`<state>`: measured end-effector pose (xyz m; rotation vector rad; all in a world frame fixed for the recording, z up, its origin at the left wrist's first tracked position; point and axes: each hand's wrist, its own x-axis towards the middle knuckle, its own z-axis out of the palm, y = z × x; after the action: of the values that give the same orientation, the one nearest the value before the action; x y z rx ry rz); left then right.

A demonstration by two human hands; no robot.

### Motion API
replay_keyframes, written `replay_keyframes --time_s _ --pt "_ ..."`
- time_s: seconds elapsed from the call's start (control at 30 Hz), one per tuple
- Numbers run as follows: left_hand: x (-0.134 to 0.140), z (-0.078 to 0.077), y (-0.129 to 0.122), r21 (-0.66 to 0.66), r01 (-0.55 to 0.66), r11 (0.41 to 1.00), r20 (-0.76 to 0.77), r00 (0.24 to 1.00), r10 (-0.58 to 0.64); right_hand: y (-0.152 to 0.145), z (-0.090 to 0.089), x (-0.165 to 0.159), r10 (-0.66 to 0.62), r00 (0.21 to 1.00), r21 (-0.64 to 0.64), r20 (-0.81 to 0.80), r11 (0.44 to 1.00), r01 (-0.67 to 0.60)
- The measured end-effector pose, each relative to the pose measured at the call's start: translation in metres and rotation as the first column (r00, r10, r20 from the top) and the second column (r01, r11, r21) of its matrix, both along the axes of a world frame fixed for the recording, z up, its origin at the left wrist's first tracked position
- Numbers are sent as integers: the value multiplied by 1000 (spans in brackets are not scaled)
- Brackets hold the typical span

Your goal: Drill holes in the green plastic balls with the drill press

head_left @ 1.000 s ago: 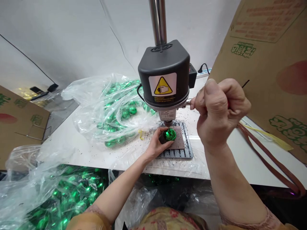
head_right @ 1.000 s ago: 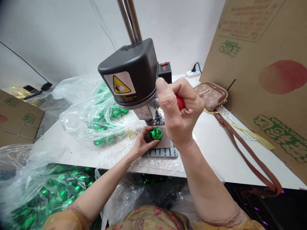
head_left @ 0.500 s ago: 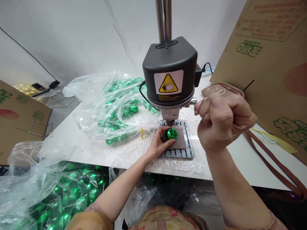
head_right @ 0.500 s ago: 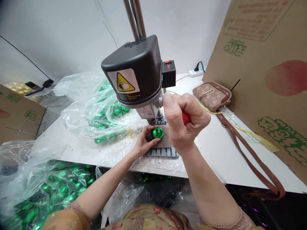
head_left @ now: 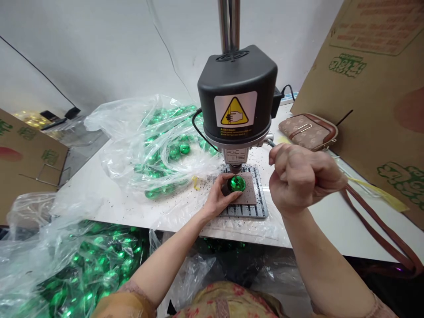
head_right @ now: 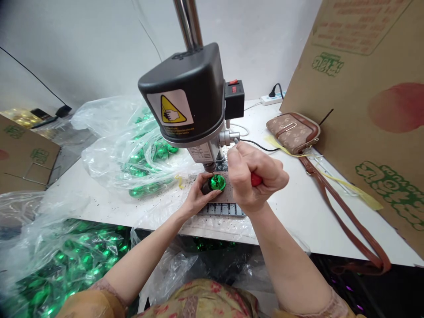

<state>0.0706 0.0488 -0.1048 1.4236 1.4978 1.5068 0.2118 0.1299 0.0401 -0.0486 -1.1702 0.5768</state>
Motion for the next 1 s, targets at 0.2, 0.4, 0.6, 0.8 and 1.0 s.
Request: replay_keyframes --time_s 0.2,0.4,0.6,0.8,1.0 --pt "1 0 0 8 1 1000 7 1000 -1 2 -14 -2 -22 1000 94 -13 995 23" --pt "1 2 -1 -17 -2 1000 28 1000 2 1 26 -9 -70 997 -177 -40 982 62" --pt "6 9 -8 48 -117 992 -46 992 119 7 63 -6 90 995 -315 38 946 -74" --pt "15 4 -36 206 -284 936 -223 918 328 5 64 -4 79 994 -326 75 944 -50" --pt "31 -17 -121 184 163 969 -608 794 -18 8 62 -5 75 995 -296 71 954 -51"
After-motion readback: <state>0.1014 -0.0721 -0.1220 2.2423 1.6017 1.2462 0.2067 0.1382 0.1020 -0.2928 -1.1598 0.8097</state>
